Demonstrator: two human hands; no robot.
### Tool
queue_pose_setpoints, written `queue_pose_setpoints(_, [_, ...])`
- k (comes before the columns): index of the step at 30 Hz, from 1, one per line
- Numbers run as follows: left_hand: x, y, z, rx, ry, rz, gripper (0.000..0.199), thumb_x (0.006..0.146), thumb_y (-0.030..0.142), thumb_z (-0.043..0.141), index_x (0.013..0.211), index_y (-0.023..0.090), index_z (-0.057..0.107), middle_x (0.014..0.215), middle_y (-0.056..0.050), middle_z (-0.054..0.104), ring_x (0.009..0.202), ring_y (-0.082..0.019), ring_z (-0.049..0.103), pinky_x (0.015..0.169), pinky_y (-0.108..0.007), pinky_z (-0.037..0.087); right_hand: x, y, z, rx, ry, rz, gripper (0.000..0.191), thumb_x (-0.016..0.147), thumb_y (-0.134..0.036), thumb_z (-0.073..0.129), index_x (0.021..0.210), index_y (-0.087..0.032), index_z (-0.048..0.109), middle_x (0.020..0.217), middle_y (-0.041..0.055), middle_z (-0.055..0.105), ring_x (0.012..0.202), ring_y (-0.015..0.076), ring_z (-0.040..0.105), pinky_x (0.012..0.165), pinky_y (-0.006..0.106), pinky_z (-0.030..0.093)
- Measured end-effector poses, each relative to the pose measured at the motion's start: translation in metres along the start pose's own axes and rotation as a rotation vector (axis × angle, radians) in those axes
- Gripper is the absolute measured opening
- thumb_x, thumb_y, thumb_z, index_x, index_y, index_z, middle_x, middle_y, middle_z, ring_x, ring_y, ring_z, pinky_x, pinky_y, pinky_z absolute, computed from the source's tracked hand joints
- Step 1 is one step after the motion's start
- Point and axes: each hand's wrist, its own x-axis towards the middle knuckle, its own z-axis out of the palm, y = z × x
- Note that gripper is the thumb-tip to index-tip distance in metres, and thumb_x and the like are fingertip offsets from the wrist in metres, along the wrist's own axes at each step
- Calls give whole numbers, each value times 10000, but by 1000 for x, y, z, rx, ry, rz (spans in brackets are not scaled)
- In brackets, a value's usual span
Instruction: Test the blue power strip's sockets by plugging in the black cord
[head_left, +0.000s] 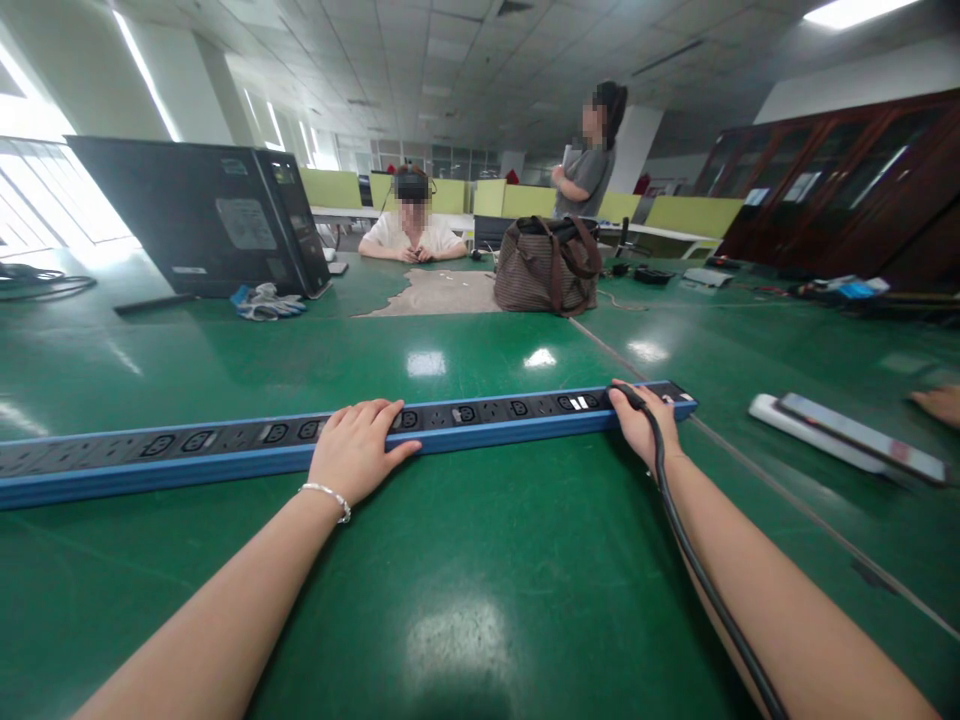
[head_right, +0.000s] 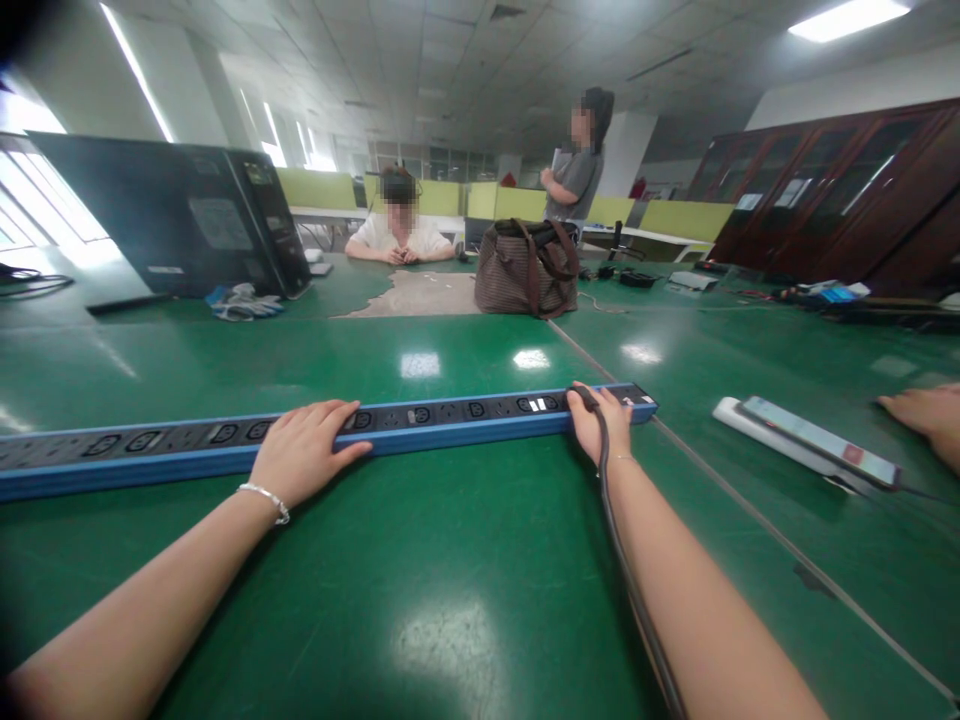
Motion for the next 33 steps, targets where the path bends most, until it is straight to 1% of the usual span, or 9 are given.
queue_pose_setpoints(8, [0,1,0,-21,7,-3,591,819,590,401,1260,208,489,1232,-109,577,1141,-274,501,960,-424,347,-10,-11,2,16,89,39,419,828,-472,390,1072,-251,650,1073,83,656,1136,277,482,1000,555,245])
queue_pose_setpoints(18, [0,0,1,-35,10,-4,583,819,584,411,1259,209,483,1232,-101,575,1142,-272,496,969,-426,341,-9,-10,0,103,65,28,405,822,-487,419,1009,-219,659,1087,85,661,1130,293,513,1023,595,185])
queue_pose_setpoints(20, [0,0,0,-44,13,-10,578,816,580,418,1260,216,485,1234,-103,573,1148,-272,493,974,-428,337,-4,-15,-6,208,145,49,427,827,-499,407,999,-197,657,1062,92,668,1078,277,553,1018,552,253])
queue_pose_setpoints(21, [0,1,0,-46,14,-12,577,815,581,419,1259,218,487,1234,-104,573,1149,-272,493,974,-429,336,-2,-19,-9,285,213,66,449,838,-499,391,1017,-178,649,1056,102,667,1050,264,571,999,506,314])
queue_pose_setpoints(22, [0,1,0,-44,13,-12,577,814,582,419,1258,219,488,1234,-104,573,1149,-272,493,974,-429,337,1,-24,-13,377,337,107,487,860,-494,344,1051,-152,633,1058,117,662,1019,250,588,953,453,383])
queue_pose_setpoints(24, [0,1,0,-38,10,-13,576,814,583,419,1257,222,490,1231,-102,575,1148,-269,494,976,-426,335,3,-36,-20,504,474,133,519,874,-489,327,1100,-119,610,1066,129,654,1000,236,596,899,386,437])
queue_pose_setpoints(27, [0,1,1,-26,10,-13,577,816,586,413,1257,222,491,1233,-99,576,1147,-266,495,977,-421,334,-5,-58,-20,568,339,62,459,850,-472,430,1018,-111,659,1006,120,679,976,226,606,902,352,442])
queue_pose_setpoints(30, [0,1,1,-14,11,-9,586,821,594,399,1255,212,491,1233,-99,576,1144,-264,497,975,-417,335,-22,-81,-7,512,149,-27,403,833,-484,468,986,-174,676,1035,80,681,993,223,603,928,374,433])
queue_pose_setpoints(33, [0,1,0,-8,8,-6,590,823,597,394,1256,208,490,1229,-100,578,1142,-263,497,970,-413,338,-36,-99,7,433,57,-48,407,825,-493,480,1057,-208,655,1076,65,674,1041,230,585,978,415,395])
